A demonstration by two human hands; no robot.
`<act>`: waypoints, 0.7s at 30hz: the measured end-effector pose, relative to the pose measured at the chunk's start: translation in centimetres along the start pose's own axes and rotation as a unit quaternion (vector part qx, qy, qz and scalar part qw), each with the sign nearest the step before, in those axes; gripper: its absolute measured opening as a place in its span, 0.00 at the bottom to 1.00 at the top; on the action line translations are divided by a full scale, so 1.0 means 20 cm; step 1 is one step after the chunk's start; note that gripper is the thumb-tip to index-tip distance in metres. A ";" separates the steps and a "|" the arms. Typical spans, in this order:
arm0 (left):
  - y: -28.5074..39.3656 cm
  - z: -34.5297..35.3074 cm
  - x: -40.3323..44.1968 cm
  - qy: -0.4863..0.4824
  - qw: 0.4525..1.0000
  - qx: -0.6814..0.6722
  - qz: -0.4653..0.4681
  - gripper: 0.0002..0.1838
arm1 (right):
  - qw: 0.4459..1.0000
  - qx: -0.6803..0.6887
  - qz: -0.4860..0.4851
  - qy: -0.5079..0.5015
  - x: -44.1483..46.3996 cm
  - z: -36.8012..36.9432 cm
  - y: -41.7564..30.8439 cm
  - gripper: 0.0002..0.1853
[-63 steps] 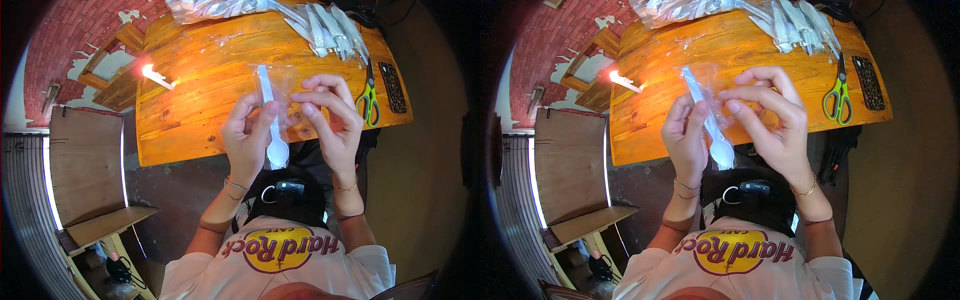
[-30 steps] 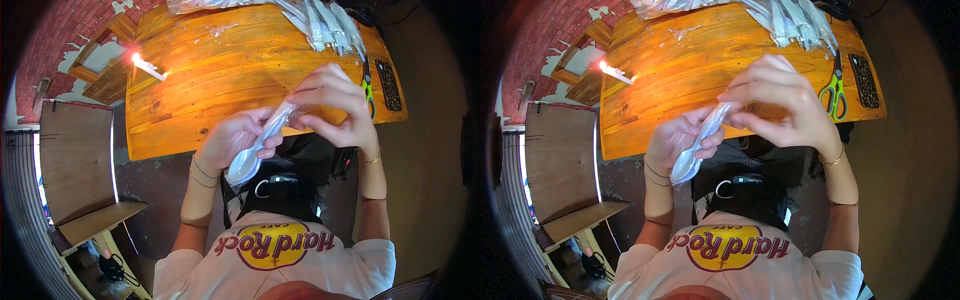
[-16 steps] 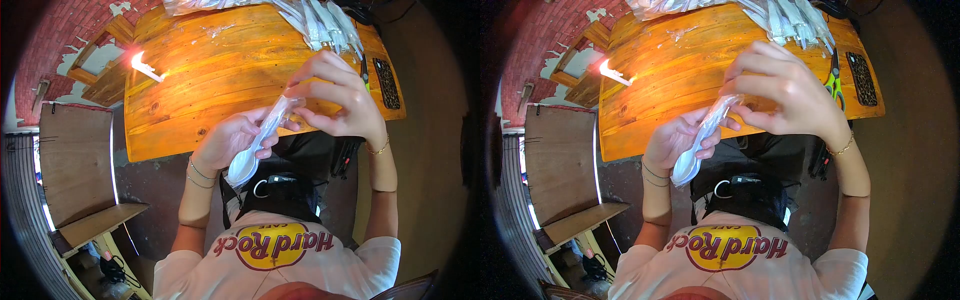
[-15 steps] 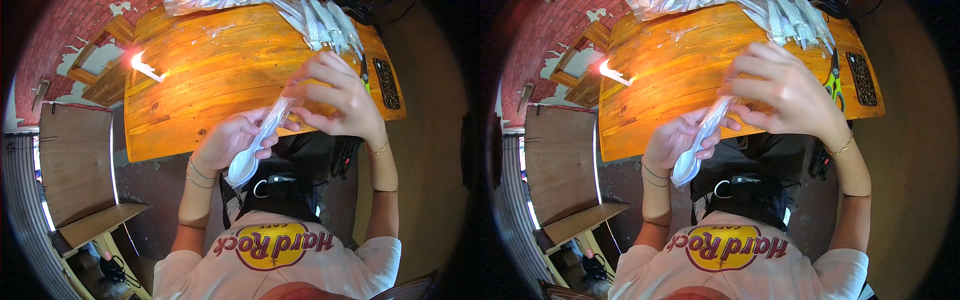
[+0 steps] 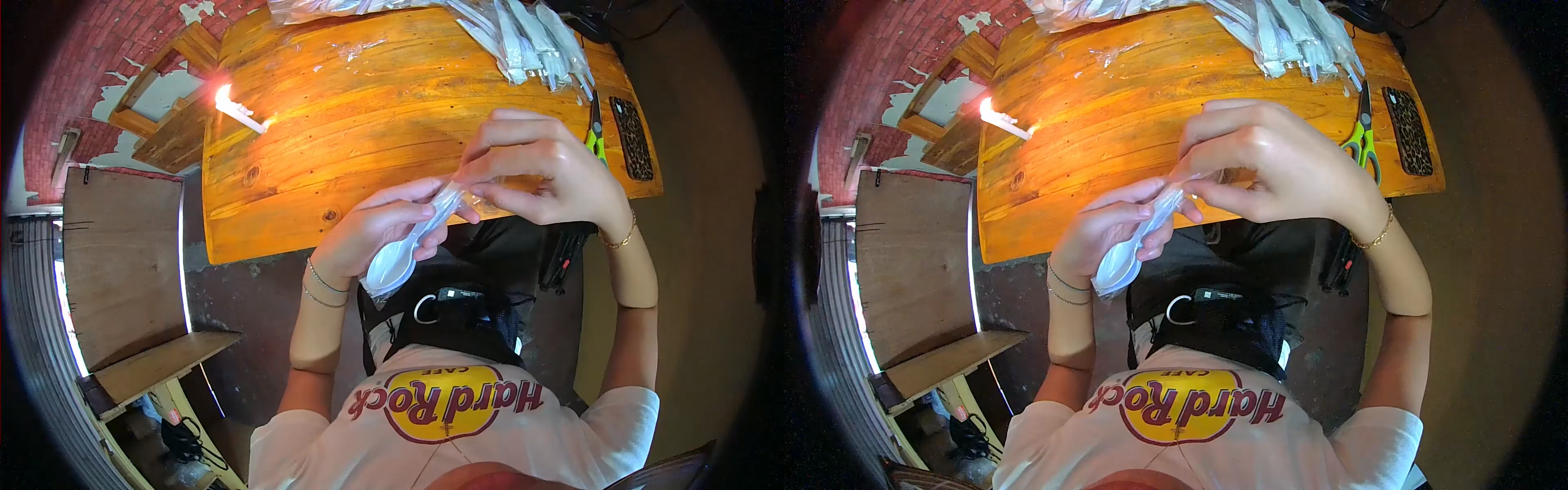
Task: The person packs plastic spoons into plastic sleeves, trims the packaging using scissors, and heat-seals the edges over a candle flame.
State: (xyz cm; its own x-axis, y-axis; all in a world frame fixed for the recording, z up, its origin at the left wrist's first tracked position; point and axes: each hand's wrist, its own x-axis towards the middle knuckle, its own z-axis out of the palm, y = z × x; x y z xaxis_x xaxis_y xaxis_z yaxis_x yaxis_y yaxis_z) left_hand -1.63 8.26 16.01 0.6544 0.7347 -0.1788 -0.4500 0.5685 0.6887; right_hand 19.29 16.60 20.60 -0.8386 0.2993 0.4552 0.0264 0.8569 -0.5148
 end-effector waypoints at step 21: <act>-0.04 0.01 0.01 0.042 0.998 0.035 -0.021 0.18 | 0.949 -0.281 -0.134 -0.049 0.05 0.08 -0.04 0.11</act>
State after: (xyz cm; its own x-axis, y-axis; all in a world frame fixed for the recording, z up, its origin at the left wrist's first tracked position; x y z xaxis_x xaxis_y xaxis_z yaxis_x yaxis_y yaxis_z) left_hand -1.06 7.85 15.66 0.6172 0.7407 -0.2654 -0.3780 0.5749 0.7257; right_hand 17.63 15.48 20.35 -0.9023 0.0226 0.4306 0.0687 0.9934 0.0918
